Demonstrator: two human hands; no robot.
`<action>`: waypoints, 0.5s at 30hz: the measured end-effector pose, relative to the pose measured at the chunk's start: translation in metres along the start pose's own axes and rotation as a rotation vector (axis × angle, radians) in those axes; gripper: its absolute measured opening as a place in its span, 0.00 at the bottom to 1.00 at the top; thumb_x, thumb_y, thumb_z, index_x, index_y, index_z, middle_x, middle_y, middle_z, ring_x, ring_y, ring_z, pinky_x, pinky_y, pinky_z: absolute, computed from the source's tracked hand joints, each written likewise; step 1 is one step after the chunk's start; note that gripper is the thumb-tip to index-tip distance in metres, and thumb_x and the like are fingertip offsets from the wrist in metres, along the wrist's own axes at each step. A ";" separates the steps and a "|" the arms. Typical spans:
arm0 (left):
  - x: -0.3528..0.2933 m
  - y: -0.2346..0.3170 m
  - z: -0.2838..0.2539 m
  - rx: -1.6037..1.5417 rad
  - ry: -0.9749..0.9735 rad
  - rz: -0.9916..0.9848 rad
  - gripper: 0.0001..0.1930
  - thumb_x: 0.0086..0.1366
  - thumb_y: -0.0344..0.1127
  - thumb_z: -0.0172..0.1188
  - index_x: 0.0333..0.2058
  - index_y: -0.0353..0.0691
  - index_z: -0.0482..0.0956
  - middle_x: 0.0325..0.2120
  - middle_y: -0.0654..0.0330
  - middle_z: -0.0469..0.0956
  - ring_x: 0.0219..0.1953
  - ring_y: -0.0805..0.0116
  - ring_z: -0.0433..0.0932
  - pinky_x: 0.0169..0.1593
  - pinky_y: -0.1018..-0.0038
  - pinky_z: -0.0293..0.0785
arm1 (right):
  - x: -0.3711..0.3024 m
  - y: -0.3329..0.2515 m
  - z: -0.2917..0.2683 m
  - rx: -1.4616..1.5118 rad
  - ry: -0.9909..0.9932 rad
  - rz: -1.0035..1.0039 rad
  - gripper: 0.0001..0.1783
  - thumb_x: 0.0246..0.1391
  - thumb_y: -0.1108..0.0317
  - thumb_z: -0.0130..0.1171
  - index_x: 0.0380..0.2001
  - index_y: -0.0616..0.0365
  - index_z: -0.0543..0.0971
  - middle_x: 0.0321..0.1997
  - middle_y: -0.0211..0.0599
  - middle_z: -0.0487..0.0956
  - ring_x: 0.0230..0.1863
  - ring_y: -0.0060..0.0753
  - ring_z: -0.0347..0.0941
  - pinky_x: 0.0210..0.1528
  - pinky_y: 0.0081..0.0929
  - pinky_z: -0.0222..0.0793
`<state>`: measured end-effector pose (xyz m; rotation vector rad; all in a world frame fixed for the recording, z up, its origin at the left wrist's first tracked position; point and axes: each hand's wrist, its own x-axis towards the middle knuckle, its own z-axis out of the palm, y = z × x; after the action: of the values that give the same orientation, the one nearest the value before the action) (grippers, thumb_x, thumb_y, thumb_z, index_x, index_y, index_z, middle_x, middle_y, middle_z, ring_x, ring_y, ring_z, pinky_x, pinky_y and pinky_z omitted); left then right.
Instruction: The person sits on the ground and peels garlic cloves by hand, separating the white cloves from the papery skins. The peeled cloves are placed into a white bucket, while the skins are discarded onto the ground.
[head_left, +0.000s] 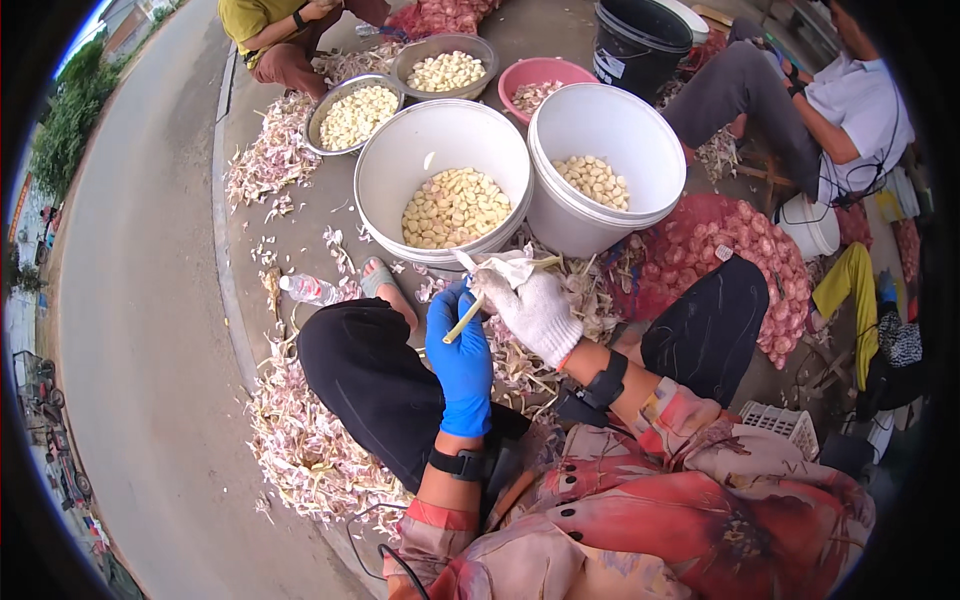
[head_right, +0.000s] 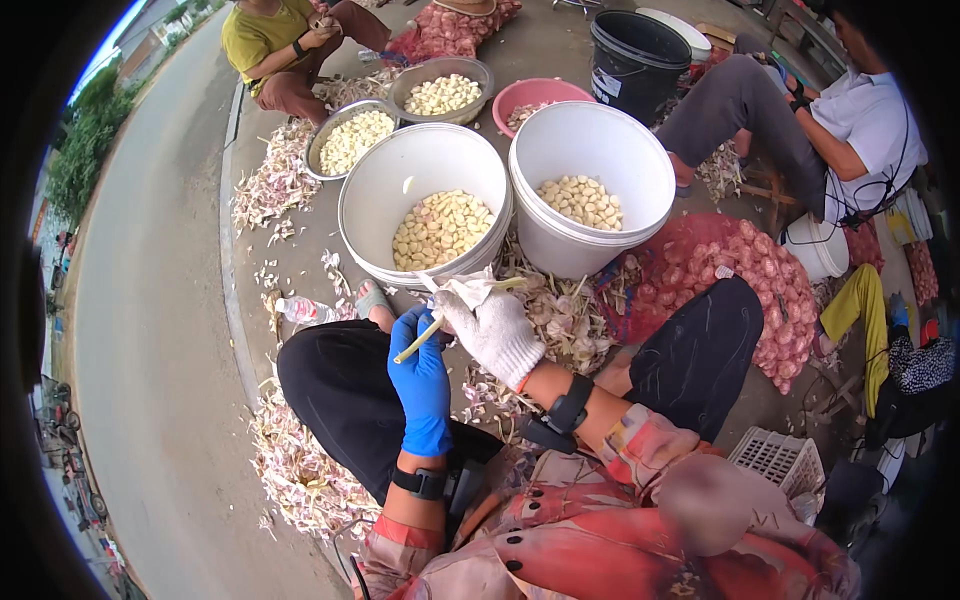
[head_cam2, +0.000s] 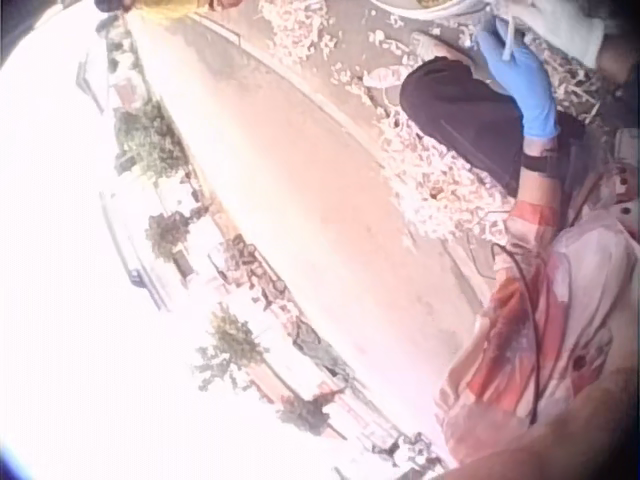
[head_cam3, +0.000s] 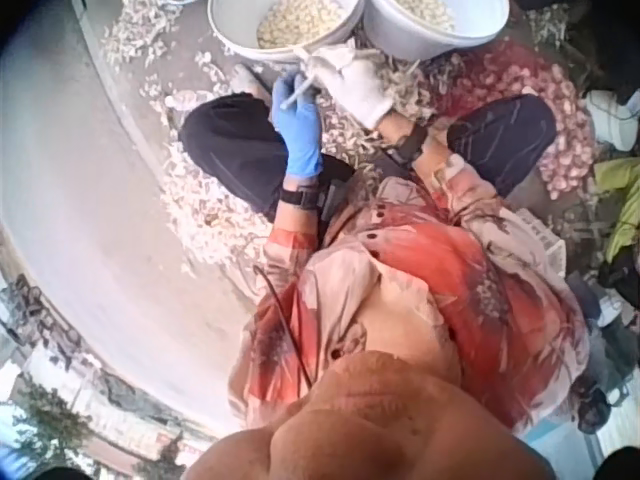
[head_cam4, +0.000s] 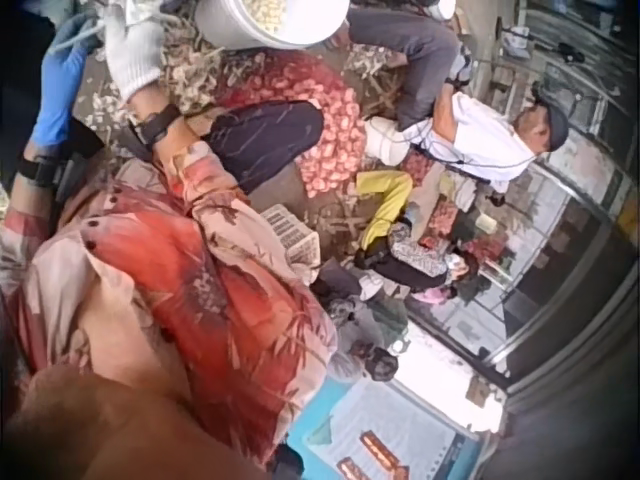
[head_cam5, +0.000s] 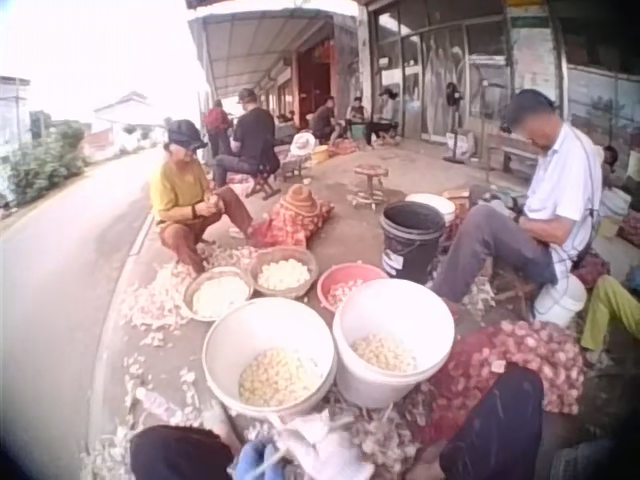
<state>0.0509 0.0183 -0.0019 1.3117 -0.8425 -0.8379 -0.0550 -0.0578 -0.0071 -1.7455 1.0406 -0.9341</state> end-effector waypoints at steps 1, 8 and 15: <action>-0.004 -0.002 0.001 0.017 0.010 0.016 0.11 0.74 0.32 0.52 0.47 0.31 0.75 0.35 0.65 0.76 0.35 0.80 0.71 0.40 0.82 0.70 | -0.006 -0.017 -0.012 -0.075 -0.048 -0.016 0.21 0.65 0.59 0.52 0.54 0.64 0.76 0.37 0.45 0.83 0.39 0.42 0.80 0.43 0.31 0.76; -0.007 -0.006 0.016 0.214 -0.088 -0.012 0.14 0.75 0.34 0.50 0.50 0.30 0.76 0.30 0.64 0.75 0.30 0.83 0.69 0.34 0.83 0.68 | -0.039 -0.012 -0.027 -0.112 0.175 -0.098 0.21 0.66 0.60 0.49 0.53 0.64 0.76 0.46 0.53 0.81 0.45 0.49 0.80 0.46 0.35 0.75; -0.020 0.018 0.039 0.422 -0.272 0.120 0.20 0.76 0.40 0.48 0.57 0.30 0.72 0.23 0.66 0.74 0.24 0.81 0.70 0.28 0.79 0.69 | -0.056 0.000 -0.030 -0.004 0.335 -0.144 0.21 0.66 0.60 0.49 0.54 0.63 0.76 0.43 0.54 0.81 0.40 0.54 0.79 0.41 0.41 0.75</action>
<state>0.0081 0.0192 0.0177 1.5121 -1.3551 -0.7779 -0.1024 -0.0156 -0.0058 -1.7209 1.1355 -1.3504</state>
